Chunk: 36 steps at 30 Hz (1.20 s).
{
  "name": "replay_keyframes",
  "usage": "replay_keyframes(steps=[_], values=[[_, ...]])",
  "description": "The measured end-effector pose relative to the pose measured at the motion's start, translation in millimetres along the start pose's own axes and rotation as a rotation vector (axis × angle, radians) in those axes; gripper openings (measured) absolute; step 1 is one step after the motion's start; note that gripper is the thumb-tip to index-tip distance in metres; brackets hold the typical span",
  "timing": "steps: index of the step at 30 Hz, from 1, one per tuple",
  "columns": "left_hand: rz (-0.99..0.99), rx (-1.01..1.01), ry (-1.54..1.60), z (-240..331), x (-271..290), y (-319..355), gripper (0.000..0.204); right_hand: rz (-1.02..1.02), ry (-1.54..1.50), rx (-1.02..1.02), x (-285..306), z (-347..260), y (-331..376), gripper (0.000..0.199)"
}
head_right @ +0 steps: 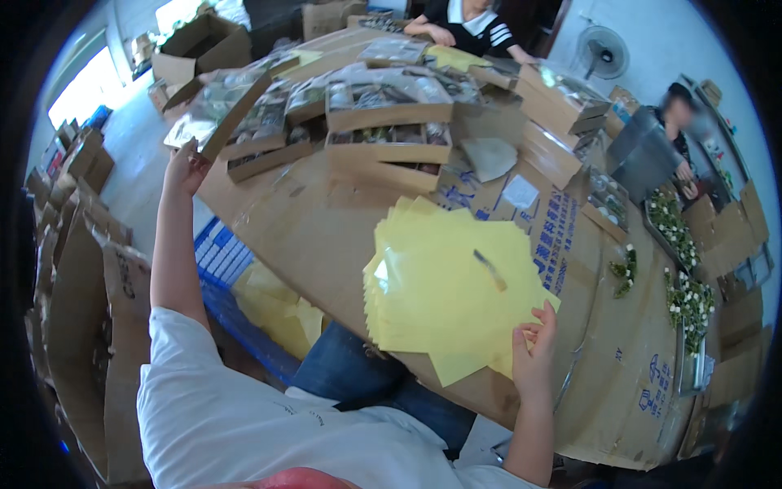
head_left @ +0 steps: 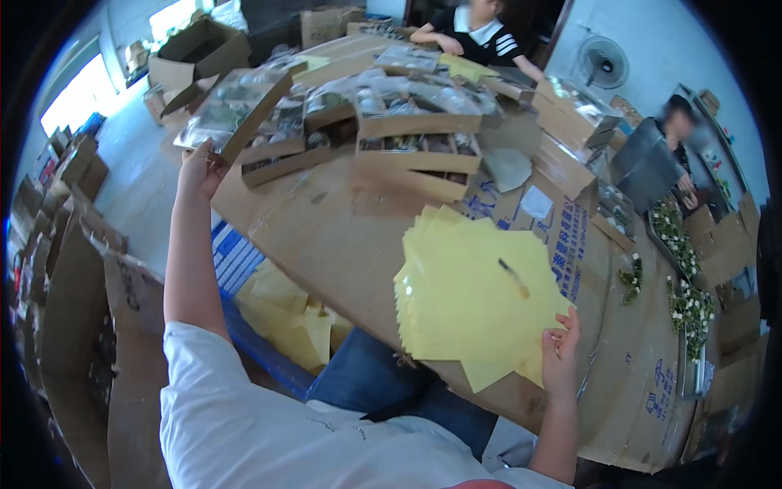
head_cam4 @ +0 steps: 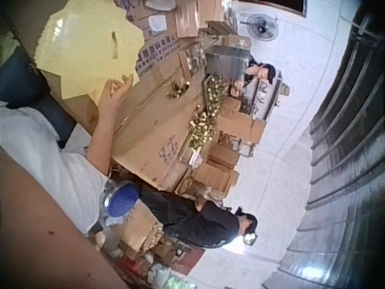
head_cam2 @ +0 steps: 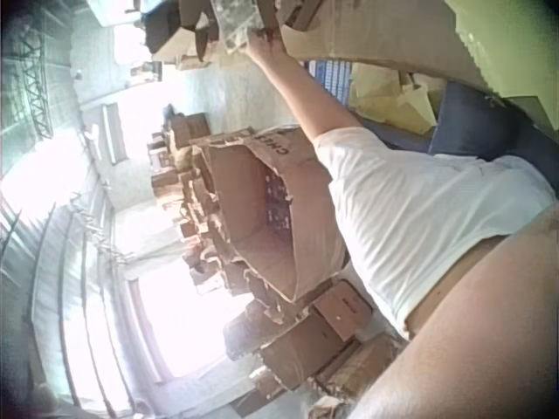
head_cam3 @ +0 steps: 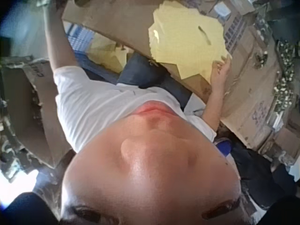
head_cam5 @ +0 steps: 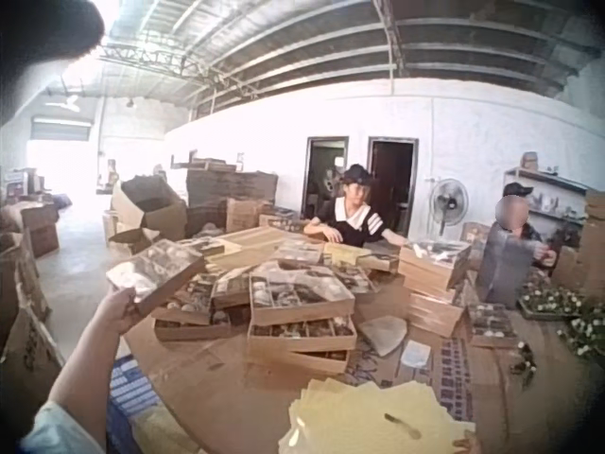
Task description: Packing decorative items and tissue paper into partitioned gift boxes in a workshop environment.
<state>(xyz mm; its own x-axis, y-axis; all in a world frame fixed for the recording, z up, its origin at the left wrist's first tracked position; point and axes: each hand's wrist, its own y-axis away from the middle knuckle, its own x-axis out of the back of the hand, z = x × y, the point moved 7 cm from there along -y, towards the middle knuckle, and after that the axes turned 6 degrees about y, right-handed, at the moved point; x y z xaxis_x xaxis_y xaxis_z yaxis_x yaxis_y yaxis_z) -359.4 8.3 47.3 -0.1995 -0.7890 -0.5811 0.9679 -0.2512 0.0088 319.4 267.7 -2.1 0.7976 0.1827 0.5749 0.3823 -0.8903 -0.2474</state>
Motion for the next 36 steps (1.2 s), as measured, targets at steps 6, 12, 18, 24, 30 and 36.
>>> replay_keyframes(steps=[6,12,18,24,30,36], values=[[-0.299,0.142,-0.347,-97,-36,-71,0.02,0.16,0.085,-0.173,48,22,26,0.069],[-0.404,0.166,-0.222,-68,29,-220,0.033,0.292,0.107,-0.232,87,76,58,0.066],[-0.058,-0.005,-0.691,-135,4,-141,0.095,0.355,0.323,-0.331,125,74,88,0.057],[-0.033,-0.615,-1.169,-62,54,-88,0.08,0.25,0.404,-0.206,105,75,51,0.04],[-0.688,-0.765,-1.017,-73,-89,238,0.058,0.159,0.533,0.275,74,-5,-71,0.039],[-0.701,-0.754,-1.24,-136,-103,277,0.049,0.524,0.979,0.812,20,-128,-250,0.049]])
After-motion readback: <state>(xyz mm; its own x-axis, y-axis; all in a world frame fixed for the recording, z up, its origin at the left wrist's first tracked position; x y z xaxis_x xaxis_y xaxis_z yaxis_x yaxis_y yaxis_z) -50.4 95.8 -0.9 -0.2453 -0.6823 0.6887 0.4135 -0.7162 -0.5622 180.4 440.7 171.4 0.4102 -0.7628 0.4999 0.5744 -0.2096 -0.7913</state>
